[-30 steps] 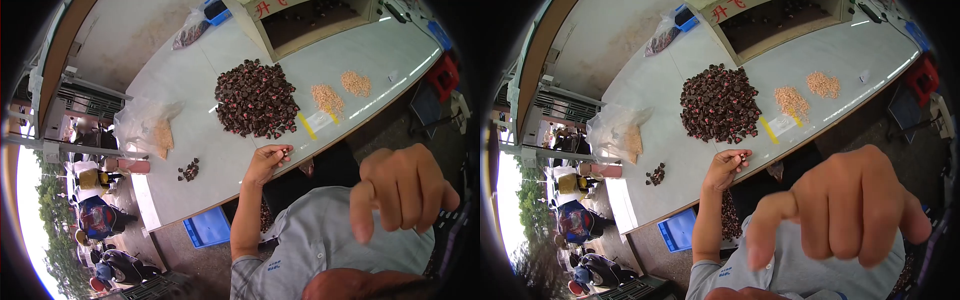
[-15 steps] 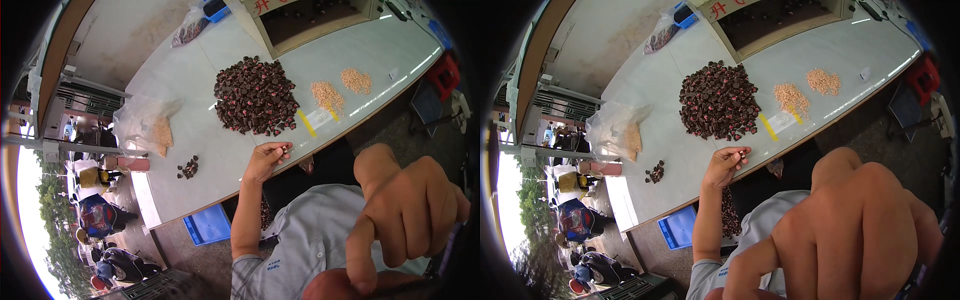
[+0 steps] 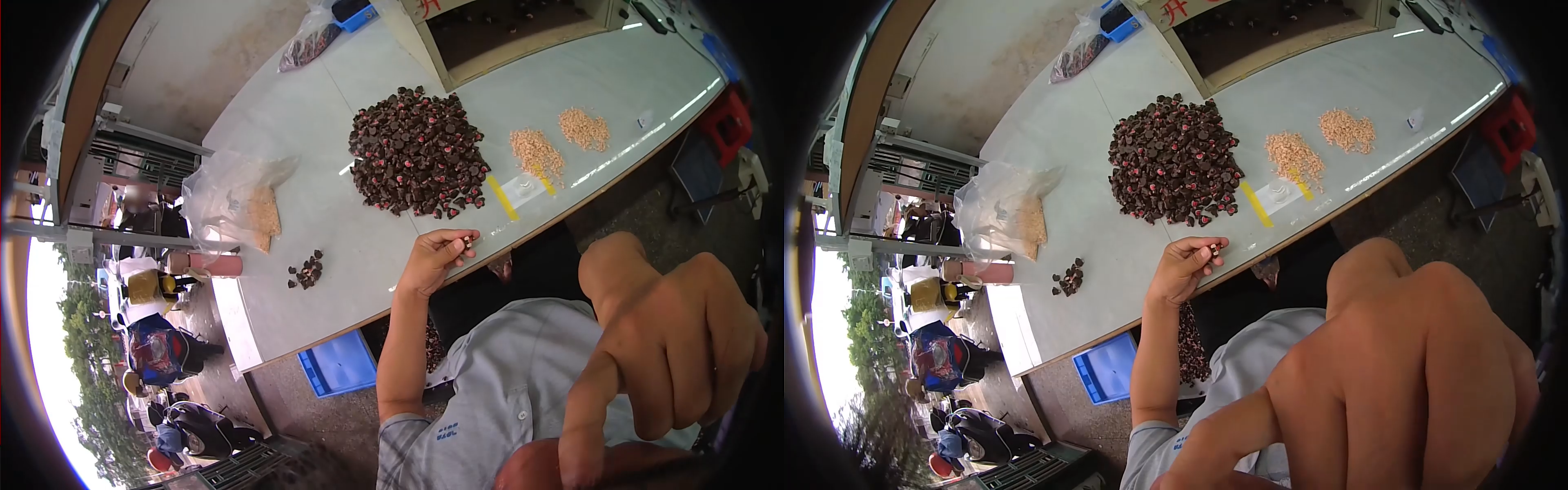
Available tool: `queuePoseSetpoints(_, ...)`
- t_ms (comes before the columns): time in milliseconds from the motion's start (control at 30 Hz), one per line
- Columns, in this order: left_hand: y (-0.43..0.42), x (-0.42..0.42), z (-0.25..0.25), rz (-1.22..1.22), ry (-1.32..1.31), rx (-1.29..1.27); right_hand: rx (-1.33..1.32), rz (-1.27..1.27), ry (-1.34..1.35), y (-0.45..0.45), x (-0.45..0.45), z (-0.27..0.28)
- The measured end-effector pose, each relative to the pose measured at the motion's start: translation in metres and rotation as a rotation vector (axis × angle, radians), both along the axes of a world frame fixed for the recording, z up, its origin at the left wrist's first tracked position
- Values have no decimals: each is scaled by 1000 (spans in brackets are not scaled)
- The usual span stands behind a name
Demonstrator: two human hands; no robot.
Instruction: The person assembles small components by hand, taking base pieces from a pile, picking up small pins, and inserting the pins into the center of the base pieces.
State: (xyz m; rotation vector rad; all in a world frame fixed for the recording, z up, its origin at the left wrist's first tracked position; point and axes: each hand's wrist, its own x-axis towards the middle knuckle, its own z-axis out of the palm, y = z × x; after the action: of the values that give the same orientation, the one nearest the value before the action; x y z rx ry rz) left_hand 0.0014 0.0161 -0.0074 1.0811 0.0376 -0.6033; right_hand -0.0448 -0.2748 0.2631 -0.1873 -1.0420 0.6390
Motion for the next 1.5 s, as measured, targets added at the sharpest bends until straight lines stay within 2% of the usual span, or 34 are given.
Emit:
queuePoseSetpoints(667,-2,0,4,16,20,3,109,58,-180,19,16,-7)
queuePoseSetpoints(833,-3,0,2,17,16,9,110,-65,-191,23,13,-3)
queuePoseSetpoints(967,-3,-1,2,20,19,12,158,-27,-364,30,26,-5)
queuePoseSetpoints(1067,-3,0,4,19,11,21,119,17,-169,20,16,-7)
queuePoseSetpoints(1167,-4,0,1,31,-11,28,171,195,-171,25,28,-14)
queuePoseSetpoints(1233,-2,-4,4,83,0,39,175,58,-201,21,32,-31)
queuePoseSetpoints(1333,18,-13,7,265,-137,213,104,-143,-211,12,53,-69)
queuePoseSetpoints(1367,29,-16,9,373,-175,282,26,-301,-128,8,52,-84)
queuePoseSetpoints(1467,67,-24,10,646,-431,923,-220,-673,43,-2,48,-136)
queuePoseSetpoints(1500,77,-28,24,694,-599,1198,-276,-716,55,-4,48,-151)
